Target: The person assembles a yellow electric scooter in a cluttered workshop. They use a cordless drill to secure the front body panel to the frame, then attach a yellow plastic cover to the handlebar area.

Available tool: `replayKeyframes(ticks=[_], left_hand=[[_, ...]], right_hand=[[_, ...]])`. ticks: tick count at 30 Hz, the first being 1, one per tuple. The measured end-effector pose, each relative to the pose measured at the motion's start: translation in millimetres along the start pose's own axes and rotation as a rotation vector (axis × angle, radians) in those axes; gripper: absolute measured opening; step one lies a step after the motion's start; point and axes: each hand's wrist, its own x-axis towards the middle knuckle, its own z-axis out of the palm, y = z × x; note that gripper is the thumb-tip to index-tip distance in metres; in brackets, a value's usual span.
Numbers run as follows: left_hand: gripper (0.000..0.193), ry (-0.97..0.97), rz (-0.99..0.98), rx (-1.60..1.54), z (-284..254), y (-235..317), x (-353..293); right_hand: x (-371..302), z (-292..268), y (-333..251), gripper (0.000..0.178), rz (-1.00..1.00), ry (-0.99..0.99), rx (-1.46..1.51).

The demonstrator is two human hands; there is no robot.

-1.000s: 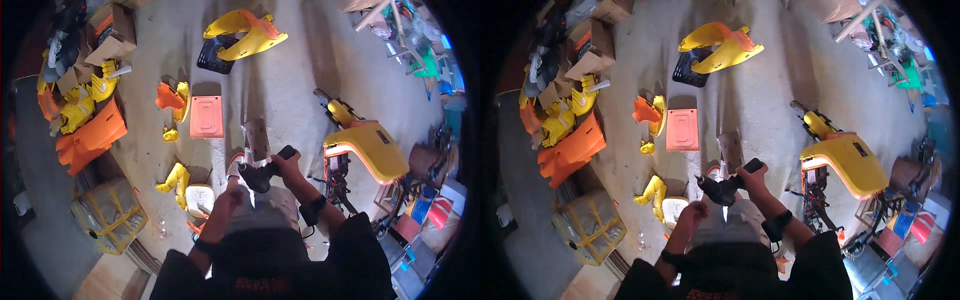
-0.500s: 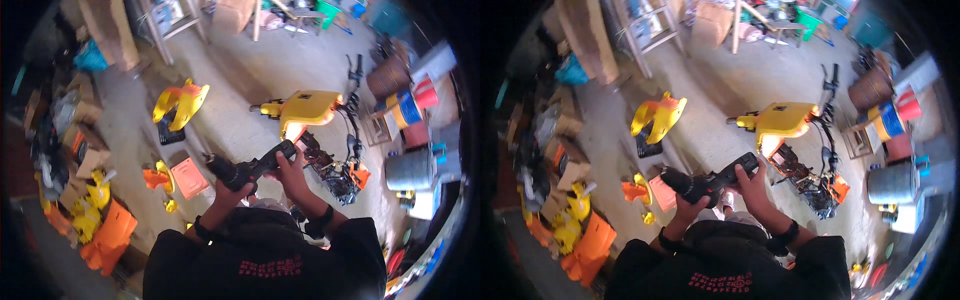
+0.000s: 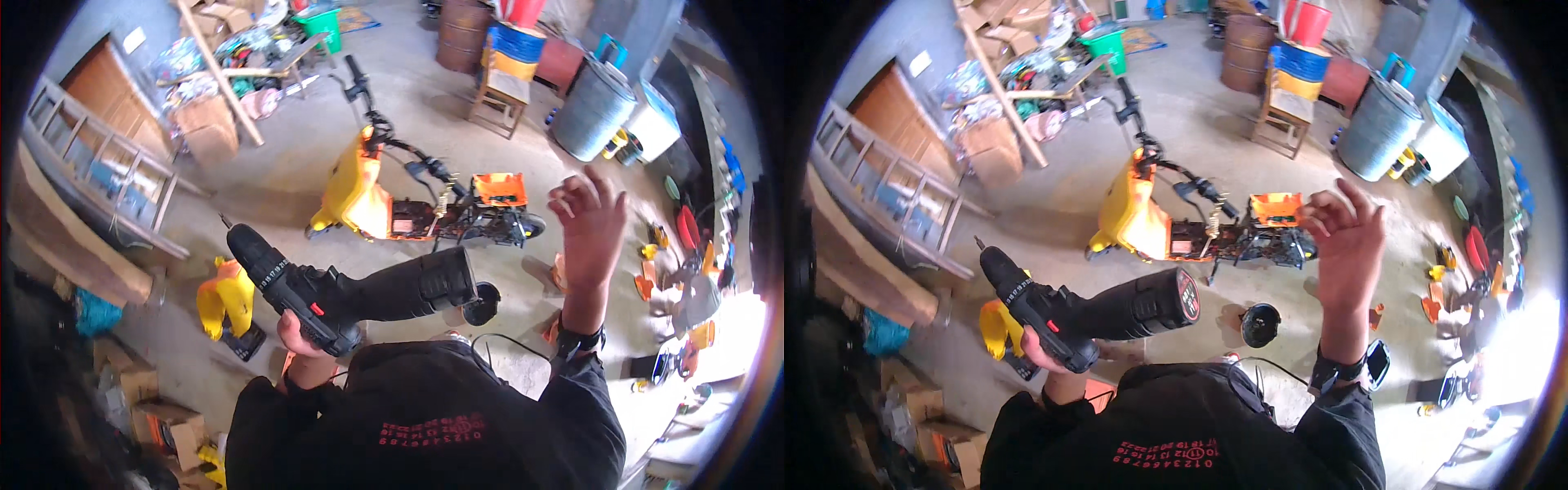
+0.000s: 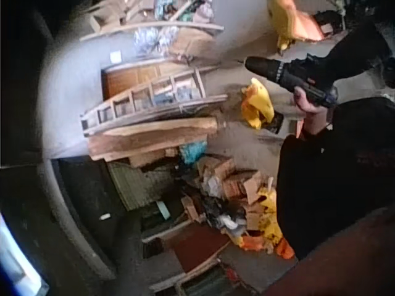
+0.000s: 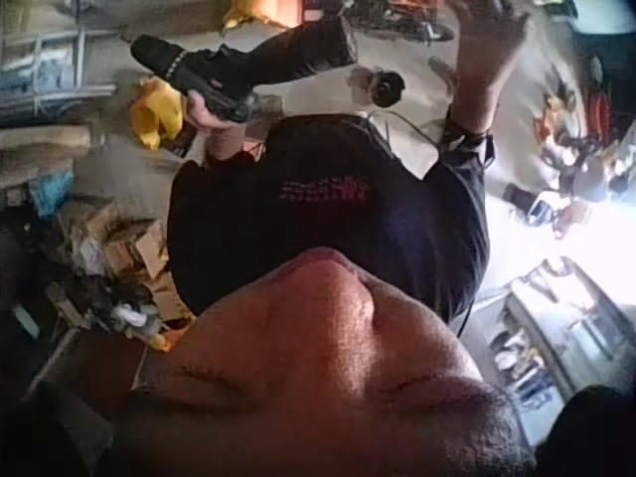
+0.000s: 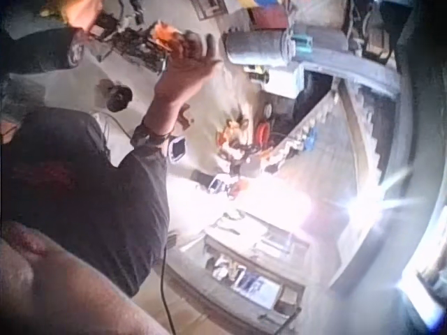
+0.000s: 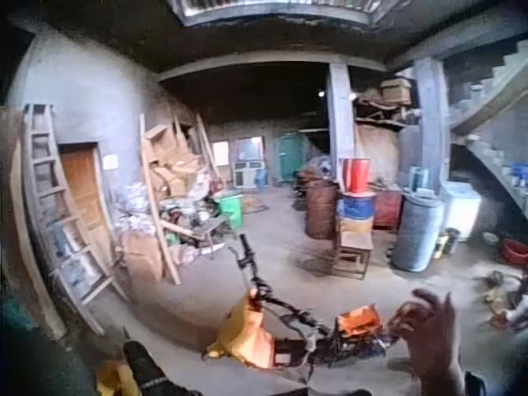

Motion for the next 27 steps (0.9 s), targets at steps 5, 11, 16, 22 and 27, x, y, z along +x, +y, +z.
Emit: replayKeyframes(ticks=[5, 11, 16, 22, 27], left_hand=[[0.072, -0.189, -0.201, 0.018, 56, -82, -2], [0.07, -0.117, -0.395, 0.042, 85, -162, -25], [0.065, 0.041, -0.349, 0.155, 95, -200, -39], [0.065, -0.022, -0.4, 0.04, 87, -218, -39], [0.067, 0.044, -0.533, 0.165, 89, -210, -26]], right_hand=[[5, -38, -43, 0.067, -0.17, -0.024, -0.024], [-7, -50, -21, 0.077, -0.014, -0.459, -0.219], [8, -98, -19, 0.069, 0.245, -0.409, -0.121], [4, -126, -2, 0.067, 0.332, -0.261, -0.046], [17, -154, -28, 0.063, 0.159, -0.061, -0.05]])
